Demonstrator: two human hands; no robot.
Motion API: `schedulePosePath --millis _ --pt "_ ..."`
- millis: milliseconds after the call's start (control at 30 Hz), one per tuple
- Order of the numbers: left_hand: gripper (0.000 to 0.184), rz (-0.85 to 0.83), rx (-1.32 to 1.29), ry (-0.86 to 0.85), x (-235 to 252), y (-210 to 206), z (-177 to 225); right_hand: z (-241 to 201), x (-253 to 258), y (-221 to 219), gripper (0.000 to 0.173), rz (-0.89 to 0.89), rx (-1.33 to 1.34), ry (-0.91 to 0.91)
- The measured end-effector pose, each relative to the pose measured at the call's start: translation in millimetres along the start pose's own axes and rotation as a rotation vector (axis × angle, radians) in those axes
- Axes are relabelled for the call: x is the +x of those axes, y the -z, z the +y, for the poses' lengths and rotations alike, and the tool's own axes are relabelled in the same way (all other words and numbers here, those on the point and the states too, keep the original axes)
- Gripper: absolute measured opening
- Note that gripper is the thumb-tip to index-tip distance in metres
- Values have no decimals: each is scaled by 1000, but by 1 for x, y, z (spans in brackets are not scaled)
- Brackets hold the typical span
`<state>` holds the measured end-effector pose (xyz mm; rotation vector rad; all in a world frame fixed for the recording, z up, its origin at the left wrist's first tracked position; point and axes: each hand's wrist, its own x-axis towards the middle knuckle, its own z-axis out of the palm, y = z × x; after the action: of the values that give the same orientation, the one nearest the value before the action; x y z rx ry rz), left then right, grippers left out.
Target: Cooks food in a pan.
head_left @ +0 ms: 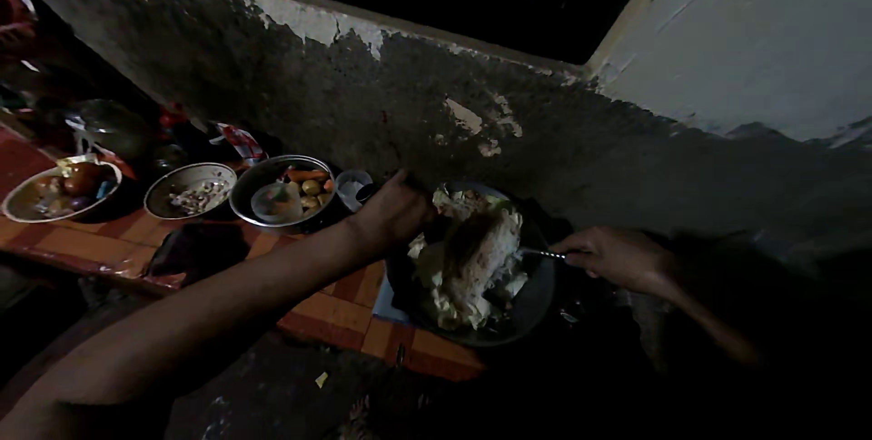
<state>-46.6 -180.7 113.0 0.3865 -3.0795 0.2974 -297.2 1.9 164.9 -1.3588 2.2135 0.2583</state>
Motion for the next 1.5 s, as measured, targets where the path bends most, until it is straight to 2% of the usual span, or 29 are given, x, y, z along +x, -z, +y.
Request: schedulePosePath --millis 167,233,333,400,500,567,700,767,867,967,1033,1133,1233,1367,1500 --pt "13 75 82 39 5 24 1 -18 -16 31 33 67 -90 25" --pt "14 68 100 67 4 29 3 -23 -20 31 33 159 -173 15" --pt "16 -18 78 113 3 23 1 -39 -21 7 27 371 -327 -56" --pt "15 -35 58 120 2 13 -1 -39 -13 -15 22 487 -398 -18" --pt "19 -82 62 122 1 -2 -2 -45 -11 -18 24 450 -423 -50" --pt "23 -196 35 168 2 -7 4 -48 -10 -13 19 398 -433 -112" --pt "26 -419 -40 137 9 -18 16 -51 -4 -14 22 144 -448 -233" --pt "27 -405 -58 67 7 -22 18 -50 -8 -11 24 106 -443 -259" --pt "28 -375 -80 51 1 -24 10 -47 -21 -4 21 183 -387 -320" --pt "23 -304 -19 75 -3 -31 2 -30 -34 -18 18 262 -466 -172" --pt "23 -337 -6 109 -2 -31 0 -42 -44 -33 23 131 -536 -76" --pt "24 -392 -32 107 0 -35 3 -83 -31 -65 30 -87 -502 -55" --pt "22 -319 -113 72 -2 -47 2 -100 -9 -85 35 -109 -441 -69" --pt "24 -338 -141 85 -7 -52 2 -83 -14 -68 32 -186 -395 -101" --pt "23 -373 -191 93 -8 -51 7 -79 2 -79 33 -117 -331 -148"
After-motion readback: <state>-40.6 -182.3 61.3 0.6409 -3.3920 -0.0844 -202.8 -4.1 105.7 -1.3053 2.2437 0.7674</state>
